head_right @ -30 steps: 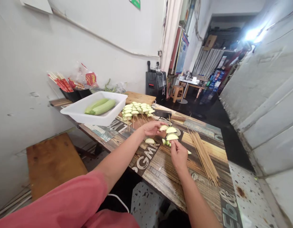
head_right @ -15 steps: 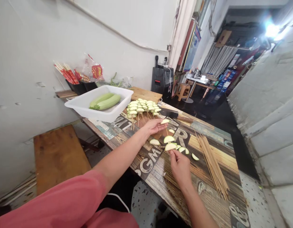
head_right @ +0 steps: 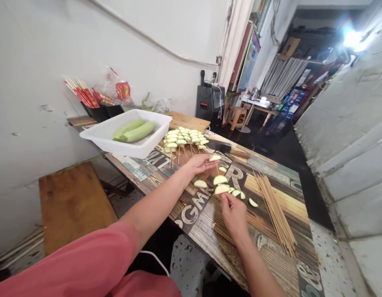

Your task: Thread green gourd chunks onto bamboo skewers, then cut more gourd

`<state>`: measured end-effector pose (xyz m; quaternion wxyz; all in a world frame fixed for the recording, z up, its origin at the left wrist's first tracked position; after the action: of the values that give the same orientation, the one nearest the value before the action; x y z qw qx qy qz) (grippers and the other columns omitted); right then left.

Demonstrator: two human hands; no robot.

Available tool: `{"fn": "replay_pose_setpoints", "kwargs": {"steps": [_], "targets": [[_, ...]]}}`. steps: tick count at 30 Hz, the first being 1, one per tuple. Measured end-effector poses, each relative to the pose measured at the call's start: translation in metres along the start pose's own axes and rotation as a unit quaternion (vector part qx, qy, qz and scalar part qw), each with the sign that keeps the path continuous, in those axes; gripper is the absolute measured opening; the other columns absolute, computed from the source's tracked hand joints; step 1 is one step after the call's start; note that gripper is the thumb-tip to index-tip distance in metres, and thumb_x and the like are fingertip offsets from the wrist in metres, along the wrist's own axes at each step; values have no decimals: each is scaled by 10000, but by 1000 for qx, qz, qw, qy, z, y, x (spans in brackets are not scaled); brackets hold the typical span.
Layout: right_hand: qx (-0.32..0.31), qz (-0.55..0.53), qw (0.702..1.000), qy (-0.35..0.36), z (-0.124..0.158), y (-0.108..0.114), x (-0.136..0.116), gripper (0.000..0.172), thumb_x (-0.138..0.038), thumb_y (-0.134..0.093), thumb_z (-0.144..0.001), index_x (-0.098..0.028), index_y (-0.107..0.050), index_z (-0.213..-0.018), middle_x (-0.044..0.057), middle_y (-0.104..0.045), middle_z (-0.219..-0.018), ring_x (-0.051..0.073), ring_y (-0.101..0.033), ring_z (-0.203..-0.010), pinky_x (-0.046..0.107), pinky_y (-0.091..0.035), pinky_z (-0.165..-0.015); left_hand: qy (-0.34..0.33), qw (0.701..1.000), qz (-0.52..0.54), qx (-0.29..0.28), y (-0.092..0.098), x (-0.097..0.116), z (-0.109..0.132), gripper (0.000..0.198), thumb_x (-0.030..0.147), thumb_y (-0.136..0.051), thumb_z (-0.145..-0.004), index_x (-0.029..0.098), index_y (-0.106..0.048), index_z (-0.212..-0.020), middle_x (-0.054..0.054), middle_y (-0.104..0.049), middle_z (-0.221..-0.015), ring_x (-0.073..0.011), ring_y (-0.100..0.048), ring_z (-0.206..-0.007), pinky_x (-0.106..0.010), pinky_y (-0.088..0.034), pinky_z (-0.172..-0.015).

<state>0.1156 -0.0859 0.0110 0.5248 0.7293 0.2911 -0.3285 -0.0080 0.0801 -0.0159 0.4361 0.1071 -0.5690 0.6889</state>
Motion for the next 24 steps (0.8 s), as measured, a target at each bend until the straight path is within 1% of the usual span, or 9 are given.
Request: {"fn": "replay_pose_setpoints", "kwargs": {"steps": [4, 11, 14, 19, 24], "targets": [[4, -2, 1000, 3, 0, 1, -1, 428, -487, -467, -799, -143, -721, -829, 35, -601, -551, 162, -497, -518, 250, -352, -482, 1, 1000, 1, 0, 0, -1, 0, 79, 7, -543, -807, 23, -599, -860, -182, -682, -790, -250, -686, -830, -374, -565, -759], [10, 1, 1000, 12, 0, 2, -5, 445, -506, -457, -802, -146, -719, -799, 31, -580, -524, 164, -499, -513, 250, -357, -473, -28, 998, -48, -7, -4, 4, 6, 86, -2, -521, -810, 35, -595, -833, -141, -683, -739, -219, -693, -753, -370, -568, -761], [10, 1, 1000, 10, -1, 2, -3, 427, -487, -458, -804, -149, -719, -793, 31, -579, -519, 168, -502, -521, 251, -362, -477, -36, 997, -61, -16, -6, 4, 8, 70, -1, -538, -803, 38, -595, -810, -142, -682, -747, -224, -694, -746, -372, -571, -747], [1, -1, 1000, 10, -1, -1, -1, 406, -460, -463, -801, -147, -720, -784, 28, -568, -500, 172, -507, -531, 251, -370, -488, -37, 995, -86, -20, -8, 2, 11, 43, 3, -599, -770, 39, -603, -793, -152, -681, -789, -236, -692, -794, -374, -567, -766], [4, -19, 1000, -1, -2, -3, 2, 401, -462, -471, -797, -145, -716, -782, 23, -558, -501, 162, -480, -511, 249, -354, -478, -30, 996, -74, -36, -14, -3, 12, 55, -12, -578, -781, 29, -611, -796, -159, -683, -810, -226, -692, -787, -362, -560, -782]]}}
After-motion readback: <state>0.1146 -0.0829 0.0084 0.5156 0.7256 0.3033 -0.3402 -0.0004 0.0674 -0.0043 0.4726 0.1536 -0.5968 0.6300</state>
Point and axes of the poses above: each hand's wrist, its own z-axis away from the middle knuckle, its own y-axis out of the back of the hand, x = y × z, the point moved 8 cm from there along -z, towards the middle knuckle
